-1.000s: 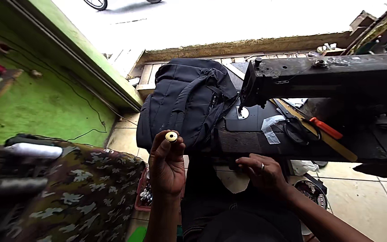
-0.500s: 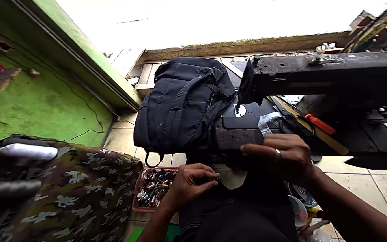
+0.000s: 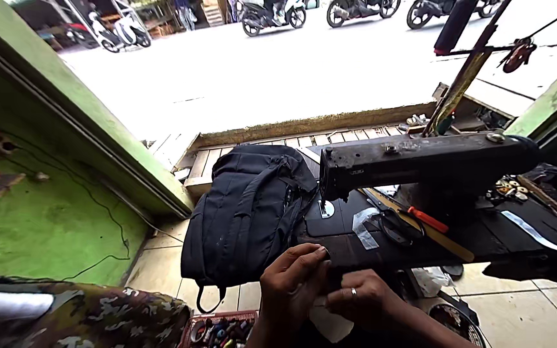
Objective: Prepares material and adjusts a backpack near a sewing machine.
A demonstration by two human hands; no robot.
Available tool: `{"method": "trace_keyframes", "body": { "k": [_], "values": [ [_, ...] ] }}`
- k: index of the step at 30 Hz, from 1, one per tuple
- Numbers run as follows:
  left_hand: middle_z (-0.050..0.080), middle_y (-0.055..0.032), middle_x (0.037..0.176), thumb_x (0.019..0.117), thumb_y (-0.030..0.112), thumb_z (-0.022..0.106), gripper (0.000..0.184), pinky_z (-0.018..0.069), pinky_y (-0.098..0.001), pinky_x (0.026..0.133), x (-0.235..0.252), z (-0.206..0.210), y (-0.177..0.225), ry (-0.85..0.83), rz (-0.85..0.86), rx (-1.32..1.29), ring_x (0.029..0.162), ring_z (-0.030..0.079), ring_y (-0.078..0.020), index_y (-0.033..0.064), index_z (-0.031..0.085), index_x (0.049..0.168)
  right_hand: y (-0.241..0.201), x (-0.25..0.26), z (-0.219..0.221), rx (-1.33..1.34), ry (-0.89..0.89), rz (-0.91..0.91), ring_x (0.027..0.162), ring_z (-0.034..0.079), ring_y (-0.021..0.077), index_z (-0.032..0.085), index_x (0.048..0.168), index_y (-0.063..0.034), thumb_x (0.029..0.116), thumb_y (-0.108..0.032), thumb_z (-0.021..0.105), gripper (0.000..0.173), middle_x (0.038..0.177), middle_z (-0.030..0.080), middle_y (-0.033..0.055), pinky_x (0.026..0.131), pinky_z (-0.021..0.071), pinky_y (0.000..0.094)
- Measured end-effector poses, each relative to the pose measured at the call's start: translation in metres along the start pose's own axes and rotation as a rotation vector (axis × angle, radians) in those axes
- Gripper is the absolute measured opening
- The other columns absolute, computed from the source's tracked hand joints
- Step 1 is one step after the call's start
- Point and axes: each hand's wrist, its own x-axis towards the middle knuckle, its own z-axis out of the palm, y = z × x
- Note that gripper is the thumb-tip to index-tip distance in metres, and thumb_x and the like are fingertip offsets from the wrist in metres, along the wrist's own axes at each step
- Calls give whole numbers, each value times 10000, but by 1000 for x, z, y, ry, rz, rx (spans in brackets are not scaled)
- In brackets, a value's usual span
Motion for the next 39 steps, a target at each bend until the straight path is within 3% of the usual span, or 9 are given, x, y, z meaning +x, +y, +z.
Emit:
{"method": "trace_keyframes", "body": {
  "k": [5, 8, 13, 15, 18, 23, 29, 33, 39],
  "values": [
    [782, -84, 986, 860, 57, 785, 135, 619, -240, 860, -13, 10, -30, -257, -246, -309, 935, 748, -87, -26, 784, 966, -28, 17, -57, -49, 67, 21, 585, 545, 112, 779, 960, -131, 999, -220, 670, 146, 621, 569, 54, 567, 450, 222],
    [771, -140, 1016, 886, -1, 745, 138, 599, -257, 893, -32, 12, -14, -417, -304, -527, 968, 741, -114, -82, 762, 997, -21, 23, -68, -63, 168, 138, 683, 626, 43, 782, 959, -106, 996, -221, 659, 172, 735, 700, 51, 658, 496, 169],
    [755, -203, 1036, 879, -15, 760, 141, 587, -261, 939, -20, 13, 34, -218, -91, -290, 1024, 736, -169, -97, 753, 994, 1, 14, -28, 362, 174, 305, 887, 686, -60, 771, 1005, -31, 963, -81, 671, 120, 954, 775, -28, 835, 565, 143],
    [757, -185, 1034, 878, 5, 760, 137, 592, -245, 919, -10, 14, 34, -130, -66, -149, 1006, 737, -159, -72, 766, 991, -12, 9, -16, 335, 167, 321, 799, 649, -57, 762, 958, 4, 928, -74, 685, 113, 850, 741, 1, 766, 535, 132],
    [770, -138, 1007, 861, 23, 772, 119, 602, -217, 873, -5, 10, 13, -146, -121, -131, 959, 744, -116, -41, 779, 961, -33, 9, -22, 27, 100, 228, 601, 581, 130, 784, 906, 18, 932, -120, 706, 161, 651, 630, 135, 595, 477, 232],
    [774, -121, 1007, 869, -2, 771, 130, 607, -242, 864, -26, 8, -3, -399, -348, -500, 945, 741, -98, -62, 774, 984, -35, 10, -55, -261, 43, 49, 565, 498, 201, 784, 994, -119, 998, -201, 663, 146, 585, 481, 81, 557, 415, 312],
    [755, -184, 1025, 875, -14, 767, 120, 599, -225, 877, -23, 9, 31, -207, -115, -254, 977, 739, -140, -81, 749, 974, -4, 9, -31, 113, 180, 247, 765, 579, -32, 783, 981, -127, 960, -224, 707, 125, 810, 657, 4, 700, 463, 98],
    [765, -145, 1012, 872, 31, 756, 119, 592, -206, 891, -12, 23, 18, -77, -58, -66, 977, 740, -120, -38, 773, 967, -17, 7, -20, 44, 206, 196, 911, 647, 22, 787, 961, -63, 933, -153, 726, 112, 904, 706, 71, 832, 510, 119],
    [782, -48, 948, 882, 39, 774, 145, 618, -233, 797, -17, 23, -20, -386, -622, -455, 832, 735, -50, -5, 785, 1020, 3, -6, -31, -407, 151, -35, 876, 606, 127, 717, 1075, -182, 1026, -233, 612, 126, 908, 639, 15, 828, 499, 237]
  ]
}}
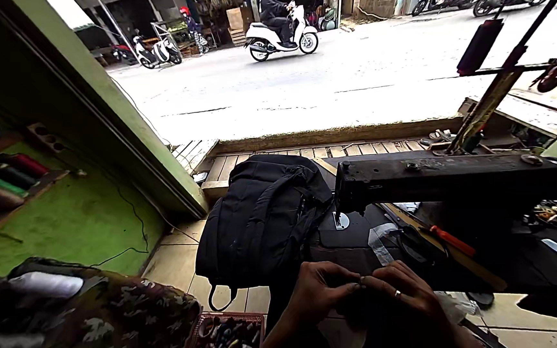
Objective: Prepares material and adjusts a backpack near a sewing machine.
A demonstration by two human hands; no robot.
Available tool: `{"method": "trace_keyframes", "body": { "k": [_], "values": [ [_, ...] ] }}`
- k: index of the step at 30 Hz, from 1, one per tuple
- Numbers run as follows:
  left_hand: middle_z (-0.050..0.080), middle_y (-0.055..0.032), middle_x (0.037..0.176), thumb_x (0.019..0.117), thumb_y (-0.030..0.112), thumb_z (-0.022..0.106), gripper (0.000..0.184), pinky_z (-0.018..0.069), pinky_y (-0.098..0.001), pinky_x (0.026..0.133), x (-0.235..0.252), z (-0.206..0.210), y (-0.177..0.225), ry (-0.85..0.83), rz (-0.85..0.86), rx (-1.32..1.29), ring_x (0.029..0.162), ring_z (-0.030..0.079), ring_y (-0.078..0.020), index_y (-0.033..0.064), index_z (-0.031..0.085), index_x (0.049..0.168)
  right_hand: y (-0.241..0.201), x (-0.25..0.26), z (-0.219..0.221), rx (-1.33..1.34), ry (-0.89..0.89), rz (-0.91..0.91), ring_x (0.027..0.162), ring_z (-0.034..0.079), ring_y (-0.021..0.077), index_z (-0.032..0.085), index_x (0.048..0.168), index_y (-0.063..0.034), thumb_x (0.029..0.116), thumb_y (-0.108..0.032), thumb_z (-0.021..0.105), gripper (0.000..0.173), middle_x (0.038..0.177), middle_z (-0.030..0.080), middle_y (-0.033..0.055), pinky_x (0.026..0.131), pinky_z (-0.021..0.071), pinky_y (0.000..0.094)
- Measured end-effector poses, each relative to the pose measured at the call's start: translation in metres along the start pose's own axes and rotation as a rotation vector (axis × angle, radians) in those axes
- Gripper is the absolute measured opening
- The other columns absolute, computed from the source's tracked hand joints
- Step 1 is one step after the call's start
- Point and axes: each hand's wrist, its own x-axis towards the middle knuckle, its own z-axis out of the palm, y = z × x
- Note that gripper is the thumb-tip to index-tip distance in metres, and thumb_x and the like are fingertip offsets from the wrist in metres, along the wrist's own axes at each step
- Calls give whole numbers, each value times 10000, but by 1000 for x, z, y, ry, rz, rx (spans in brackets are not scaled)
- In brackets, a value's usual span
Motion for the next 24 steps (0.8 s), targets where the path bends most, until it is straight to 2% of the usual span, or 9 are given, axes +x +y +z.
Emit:
{"method": "trace_keyframes", "body": {
  "k": [3, 5, 8, 11, 14, 17, 20, 21, 24],
  "values": [
    [760, -52, 893, 907, 62, 751, 156, 601, -260, 766, 8, -9, -16, -180, -168, -15, 772, 705, -60, -18, 753, 1040, 13, -6, 8, 93, -124, 69, 920, 632, 119, 727, 1038, -192, 1027, -255, 599, 143, 934, 664, 14, 854, 522, 231],
    [739, -92, 844, 889, 107, 744, 174, 571, -308, 735, 18, -9, -30, -155, -81, 268, 742, 687, -120, -24, 748, 1003, 26, -6, 15, 65, -227, 96, 940, 677, 177, 756, 1018, -147, 1021, -242, 589, 192, 941, 711, 57, 875, 553, 293],
    [705, -213, 972, 910, 93, 666, 201, 545, -459, 903, 39, -3, -49, -162, -48, 684, 956, 695, -329, -55, 720, 1035, 52, -12, 34, -70, -340, -14, 992, 710, 281, 768, 1061, -69, 1010, -127, 547, 235, 997, 740, 119, 933, 567, 402],
    [648, -266, 1109, 960, 64, 587, 254, 512, -471, 972, 56, 7, -55, -203, -167, 879, 1097, 642, -396, -69, 676, 1158, 71, -15, 51, -139, -353, -139, 1080, 706, 291, 761, 1105, -45, 991, -37, 538, 250, 1053, 742, 131, 1058, 516, 405],
    [639, -274, 1160, 967, 58, 577, 298, 513, -466, 975, 62, 15, -58, -160, -204, 939, 1127, 631, -404, -61, 654, 1229, 77, -12, 58, -158, -349, -216, 1146, 694, 292, 751, 1110, -30, 987, -15, 539, 245, 1118, 744, 141, 1088, 498, 395],
    [642, -264, 1135, 921, 35, 612, 348, 525, -472, 919, 60, 16, -64, -115, -153, 970, 1073, 638, -408, -47, 636, 1259, 74, -9, 57, -99, -308, -226, 1185, 672, 289, 729, 1126, -24, 985, -20, 551, 227, 1142, 728, 152, 1102, 491, 390],
    [609, -262, 1310, 945, 162, 678, 550, 531, -456, 963, 39, 8, -64, -90, -73, 906, 1140, 633, -400, -13, 540, 1448, 75, -11, 51, -43, -234, -160, 1202, 648, 275, 693, 1159, -46, 1008, -61, 548, 210, 1141, 709, 144, 1110, 478, 372],
    [611, -253, 1329, 936, 174, 708, 576, 538, -446, 979, 25, 2, -61, -81, 2, 840, 1153, 641, -384, -8, 538, 1456, 77, -14, 45, -49, -217, -132, 1202, 640, 268, 681, 1175, -61, 1022, -96, 531, 216, 1140, 701, 138, 1104, 476, 366],
    [711, -120, 1117, 936, 184, 723, 339, 578, -332, 894, -34, -49, -47, -23, 258, 483, 1001, 694, -201, 41, 687, 1241, 82, -20, 28, -94, -188, -44, 1176, 621, 251, 659, 1204, -86, 1059, -184, 481, 249, 1141, 674, 122, 1073, 473, 363]
  ]
}}
